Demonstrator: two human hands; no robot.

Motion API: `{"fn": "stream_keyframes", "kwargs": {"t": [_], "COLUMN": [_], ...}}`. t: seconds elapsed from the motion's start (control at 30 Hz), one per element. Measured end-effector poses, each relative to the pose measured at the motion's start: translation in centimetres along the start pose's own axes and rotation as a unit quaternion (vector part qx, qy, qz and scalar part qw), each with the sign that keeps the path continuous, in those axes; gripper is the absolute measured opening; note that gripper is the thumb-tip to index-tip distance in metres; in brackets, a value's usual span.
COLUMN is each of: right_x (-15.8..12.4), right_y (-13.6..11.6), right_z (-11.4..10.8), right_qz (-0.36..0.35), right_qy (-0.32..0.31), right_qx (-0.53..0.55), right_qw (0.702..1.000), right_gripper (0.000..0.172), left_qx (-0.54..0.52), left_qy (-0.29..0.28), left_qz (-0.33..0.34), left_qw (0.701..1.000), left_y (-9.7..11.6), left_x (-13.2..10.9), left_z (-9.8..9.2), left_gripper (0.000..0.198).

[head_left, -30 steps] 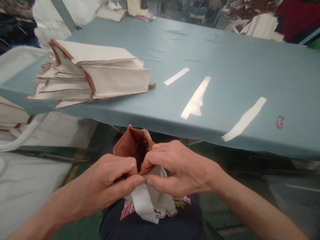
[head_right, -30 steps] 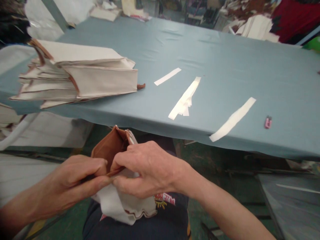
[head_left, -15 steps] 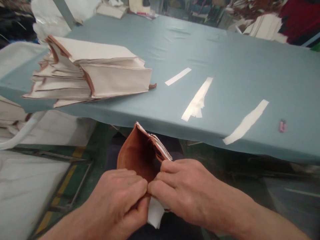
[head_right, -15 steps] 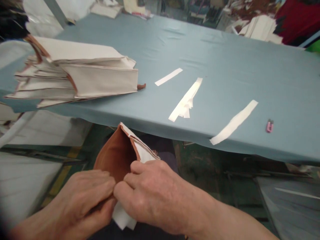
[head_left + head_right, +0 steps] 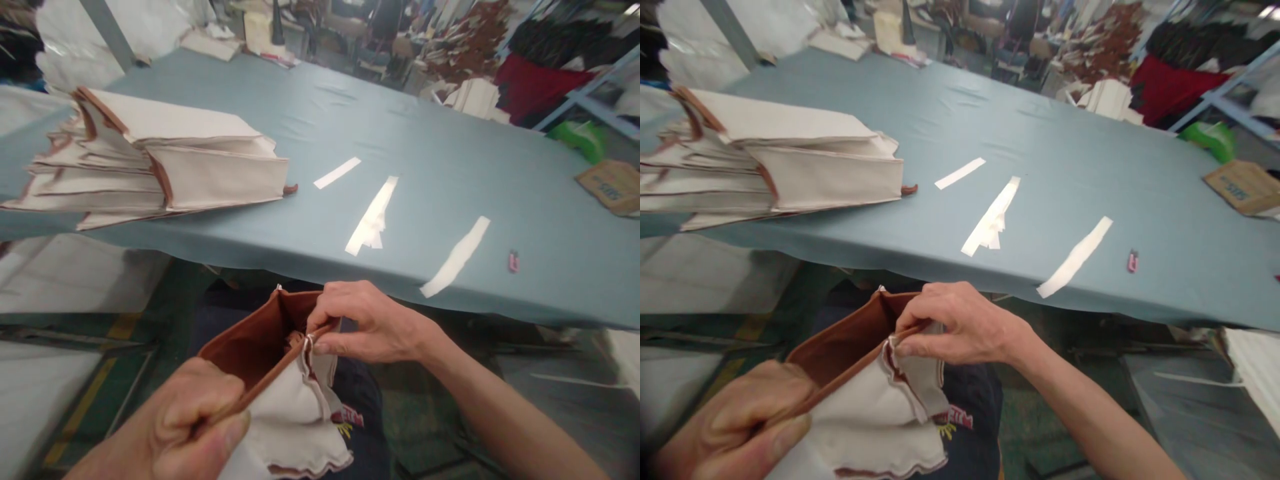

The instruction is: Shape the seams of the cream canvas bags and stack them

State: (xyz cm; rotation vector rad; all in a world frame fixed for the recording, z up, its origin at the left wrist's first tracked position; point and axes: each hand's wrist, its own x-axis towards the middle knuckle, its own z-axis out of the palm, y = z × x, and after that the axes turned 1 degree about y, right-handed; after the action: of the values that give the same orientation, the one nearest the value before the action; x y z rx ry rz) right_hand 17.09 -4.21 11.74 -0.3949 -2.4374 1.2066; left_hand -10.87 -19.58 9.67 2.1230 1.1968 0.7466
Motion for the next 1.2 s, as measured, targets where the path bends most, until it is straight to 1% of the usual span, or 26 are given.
{"fn": "stream_keyframes", "kwargs": {"t": [0.03,0.13,0.2,0.27,0.3,0.33,0.4,0.43,0.47,0.53,0.63,0.77,0.83,0.9,1.0,1.07,1.13,1.2], "right_x": [0.2,0.9,1.6,2.2,2.6,2.8,3.3,3.4,3.5,3.5,3.4,3.2,3.2,3.3,3.6,3.7,3.7,3.7], "right_y": [-0.8,-3.0,-3.9,-4.3,-4.3,-4.4,-4.3,-4.2,-4.1,-3.9,-3.5,-2.8,-2.6,-2.5,-2.4,-2.2,-2.0,-1.7], "right_z": [-0.2,-0.6,-0.7,-0.8,-0.8,-0.7,-0.7,-0.6,-0.6,-0.5,-0.2,0.5,0.8,1.3,2.2,3.0,3.7,4.1], "right_qz": [-0.002,-0.014,-0.03,-0.046,-0.051,-0.054,-0.058,-0.06,-0.059,-0.051,-0.023,0.011,0.016,0.014,0.007,0.007,0.011,0.017], "right_qy": [0.001,0.01,0.014,0.013,0.012,0.011,0.01,0.011,0.011,0.016,0.02,0.022,0.032,0.049,0.099,0.135,0.147,0.136], "right_qx": [-0.012,-0.029,-0.024,-0.016,-0.015,-0.015,-0.01,-0.001,0.013,0.052,0.109,0.149,0.151,0.13,0.078,0.062,0.073,0.094], "right_qw": [1.0,0.999,0.999,0.999,0.999,0.998,0.998,0.998,0.998,0.997,0.994,0.989,0.988,0.99,0.992,0.989,0.986,0.986], "right_gripper": [0.022,0.022,0.024,0.025,0.026,0.026,0.025,0.025,0.024,0.023,0.027,0.031,0.029,0.028,0.029,0.027,0.024,0.021], "left_qx": [0.0,-0.014,-0.007,0.017,0.029,0.034,0.019,0.007,0.0,0.004,0.047,0.089,0.076,0.036,-0.046,-0.073,-0.066,-0.034], "left_qy": [-0.008,0.011,0.025,0.052,0.064,0.074,0.07,0.065,0.06,0.06,0.066,0.068,0.075,0.081,0.056,0.03,0.008,-0.008], "left_qz": [-0.003,0.002,0.01,0.04,0.056,0.067,0.074,0.075,0.073,0.074,0.091,0.125,0.112,0.067,-0.004,-0.035,-0.059,-0.07], "left_qw": [1.0,1.0,1.0,0.998,0.996,0.994,0.995,0.995,0.995,0.995,0.993,0.986,0.988,0.994,0.997,0.996,0.996,0.997], "left_y": [-0.7,-2.5,-2.7,-2.0,-1.4,-0.7,0.7,1.2,1.6,2.0,1.8,1.2,1.2,1.4,1.9,2.3,2.5,2.6], "left_x": [0.2,1.4,2.4,3.5,4.0,4.6,5.5,5.9,6.3,6.7,7.0,7.0,7.1,7.2,7.3,7.3,7.1,6.8], "left_z": [-0.8,-3.2,-4.3,-5.0,-5.1,-5.2,-5.2,-5.2,-5.1,-5.1,-4.8,-4.4,-4.2,-4.1,-4.0,-4.0,-3.9,-3.8], "left_gripper": [0.035,0.039,0.036,0.031,0.029,0.023,0.005,0.007,0.013,0.02,0.021,0.02,0.02,0.022,0.025,0.028,0.03,0.033]}}
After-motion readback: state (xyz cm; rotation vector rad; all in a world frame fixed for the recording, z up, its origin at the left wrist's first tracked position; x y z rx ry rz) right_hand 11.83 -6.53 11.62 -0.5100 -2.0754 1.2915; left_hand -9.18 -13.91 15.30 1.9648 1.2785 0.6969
